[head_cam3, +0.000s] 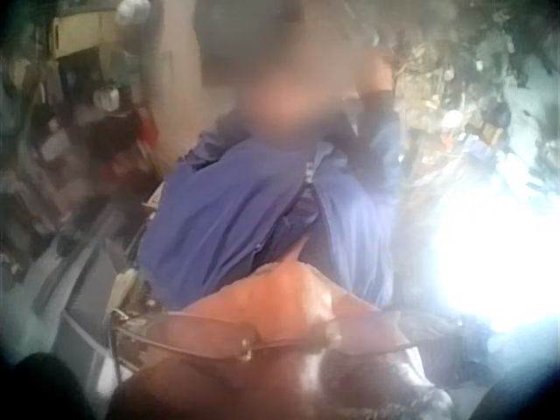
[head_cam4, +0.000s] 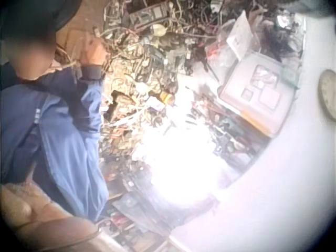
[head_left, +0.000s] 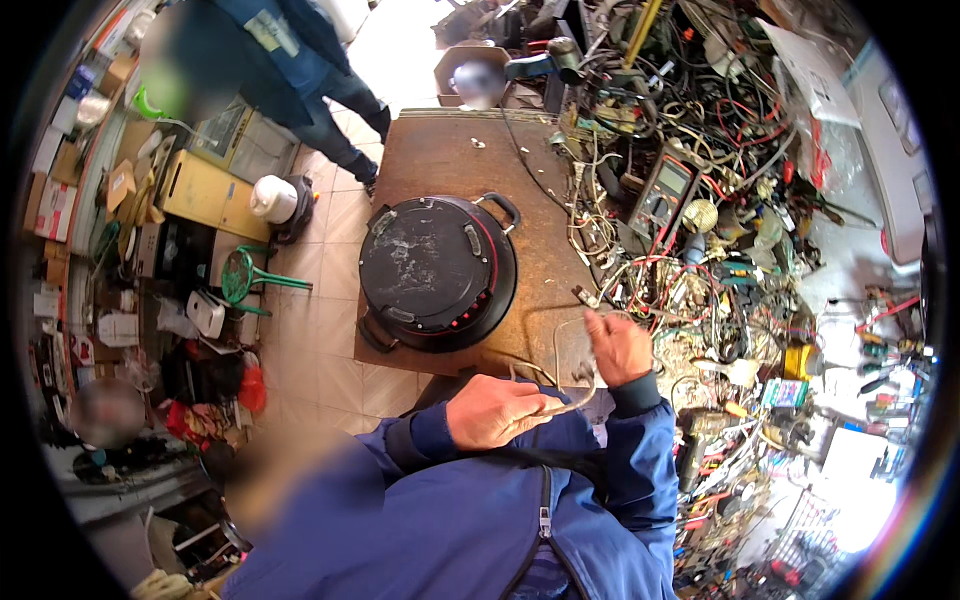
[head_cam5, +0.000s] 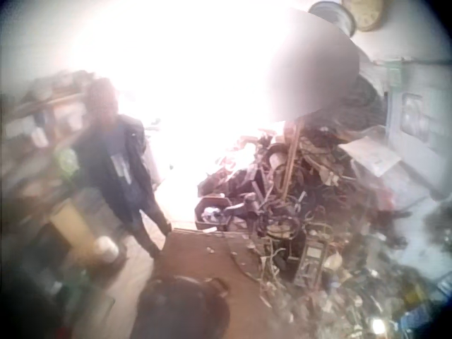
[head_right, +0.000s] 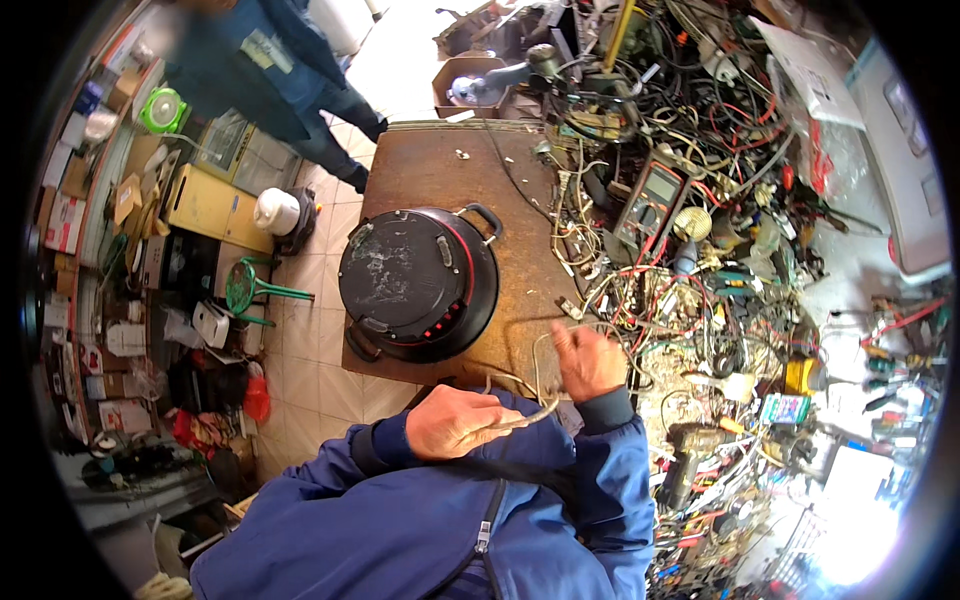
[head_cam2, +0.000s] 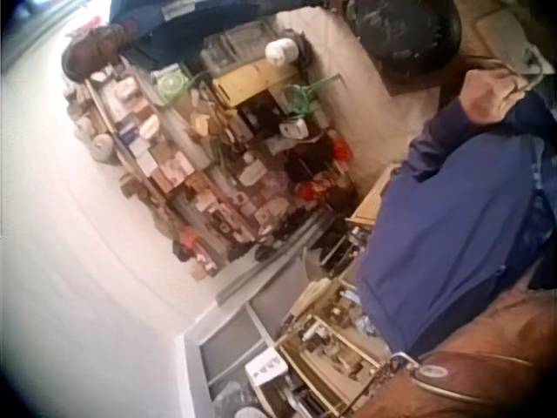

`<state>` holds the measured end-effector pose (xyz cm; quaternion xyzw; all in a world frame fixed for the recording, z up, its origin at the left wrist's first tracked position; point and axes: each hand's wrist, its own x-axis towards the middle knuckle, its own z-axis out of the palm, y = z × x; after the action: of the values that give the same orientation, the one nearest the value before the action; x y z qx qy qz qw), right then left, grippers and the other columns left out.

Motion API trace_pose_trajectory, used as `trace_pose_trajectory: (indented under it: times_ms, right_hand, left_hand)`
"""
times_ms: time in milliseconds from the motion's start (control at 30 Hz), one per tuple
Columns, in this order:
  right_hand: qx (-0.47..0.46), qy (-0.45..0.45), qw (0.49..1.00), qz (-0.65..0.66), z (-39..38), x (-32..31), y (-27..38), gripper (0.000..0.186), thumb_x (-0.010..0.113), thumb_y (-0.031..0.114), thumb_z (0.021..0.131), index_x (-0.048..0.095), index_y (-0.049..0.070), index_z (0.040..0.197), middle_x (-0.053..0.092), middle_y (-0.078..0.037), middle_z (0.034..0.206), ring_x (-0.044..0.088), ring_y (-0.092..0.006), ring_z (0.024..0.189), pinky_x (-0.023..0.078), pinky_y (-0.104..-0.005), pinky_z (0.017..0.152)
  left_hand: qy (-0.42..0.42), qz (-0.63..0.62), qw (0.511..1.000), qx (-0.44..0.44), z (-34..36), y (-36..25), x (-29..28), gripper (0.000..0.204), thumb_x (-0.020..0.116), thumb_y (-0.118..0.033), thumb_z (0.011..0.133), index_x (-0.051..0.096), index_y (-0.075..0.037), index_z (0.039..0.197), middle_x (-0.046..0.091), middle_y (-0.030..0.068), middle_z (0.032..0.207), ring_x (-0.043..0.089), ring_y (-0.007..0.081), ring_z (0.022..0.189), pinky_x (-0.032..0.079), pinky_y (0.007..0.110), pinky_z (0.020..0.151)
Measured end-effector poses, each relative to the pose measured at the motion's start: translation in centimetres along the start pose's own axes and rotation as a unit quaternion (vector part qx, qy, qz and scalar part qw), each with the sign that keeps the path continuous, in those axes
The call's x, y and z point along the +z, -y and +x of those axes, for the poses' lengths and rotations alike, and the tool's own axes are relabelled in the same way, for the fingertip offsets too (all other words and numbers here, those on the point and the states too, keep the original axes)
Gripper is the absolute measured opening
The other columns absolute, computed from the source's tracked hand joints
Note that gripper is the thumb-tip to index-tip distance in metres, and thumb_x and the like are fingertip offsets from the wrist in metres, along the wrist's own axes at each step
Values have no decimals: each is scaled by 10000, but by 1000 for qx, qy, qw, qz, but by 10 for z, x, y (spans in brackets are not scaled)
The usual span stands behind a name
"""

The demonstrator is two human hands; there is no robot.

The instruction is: The person disassembles a black circular electronic device on a cluttered workbench. They use a power drill to remove screws from the casing, then use pliers to strip and manipulate internal wires. The person also retrieves a small component from a shelf and handles it with their hands.

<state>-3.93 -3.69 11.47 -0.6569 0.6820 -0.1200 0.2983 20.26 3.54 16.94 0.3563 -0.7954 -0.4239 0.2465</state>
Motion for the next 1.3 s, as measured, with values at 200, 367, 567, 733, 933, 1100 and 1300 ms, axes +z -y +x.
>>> trace_pose_trajectory:
  times_ms: [200, 367, 567, 733, 933, 1100, 1300]
  right_hand:
    - [-59, 376, 822, 424, -6, 15, -10, 630, 442, 537, 1097, 697, -38, 1133, 738, -101, 907, 681, -177, 871, 528, -342, 799]
    - [-43, 473, 776, 416, -9, -14, 19, 414, 679, 345, 1029, 680, -27, 1211, 731, -88, 971, 659, -180, 923, 512, -330, 861]
    - [-199, 196, 949, 148, 22, -6, 76, 280, 847, 121, 816, 721, 2, 1036, 696, -154, 870, 688, -298, 772, 538, -368, 712]
    - [-247, 79, 960, 108, 29, -5, 177, 330, 890, 61, 755, 706, 26, 1026, 690, -118, 891, 685, -243, 750, 536, -339, 696]
    - [-222, 103, 949, 198, 30, 41, 249, 353, 908, 68, 773, 699, 35, 1055, 707, -71, 912, 683, -133, 843, 552, -300, 752]
    - [-115, 176, 845, 492, 16, 75, 273, 404, 878, 52, 833, 661, 26, 1173, 714, -12, 986, 681, -108, 897, 560, -275, 809]
    - [63, 137, 941, 303, 3, 135, 104, 170, 784, 158, 905, 715, 3, 900, 714, -51, 743, 659, -115, 672, 526, -300, 616]
  left_hand:
    - [-110, -136, 977, -122, -2, 6, -17, 237, 644, -129, 1022, 689, -59, 1244, 736, 102, 915, 735, 251, 768, 572, 345, 704]
    - [-186, -338, 903, -190, -26, 12, -48, 241, 540, -125, 1098, 653, 29, 1244, 704, 75, 836, 613, 84, 655, 491, 250, 591]
    - [-185, -350, 894, -209, -73, 31, -103, 216, 585, -119, 1068, 693, 9, 1204, 730, 96, 885, 630, 124, 657, 513, 262, 617]
    - [-200, 36, 960, -193, -116, 70, -150, 340, 825, -256, 850, 735, -57, 1112, 723, 120, 1022, 674, 331, 984, 540, 406, 880]
    - [-191, -100, 963, -165, -127, 84, -197, 607, 822, -119, 881, 546, 3, 1407, 734, 126, 1146, 677, 247, 1150, 515, 358, 1030]
    - [-157, -412, 865, -238, -114, 93, -194, 222, 548, -140, 1083, 650, 17, 1202, 683, 48, 817, 559, 53, 656, 447, 233, 566]
    - [-278, -466, 814, -209, -138, 130, -191, 232, 507, -199, 1109, 631, -15, 1178, 578, 41, 730, 436, 61, 575, 322, 224, 506]
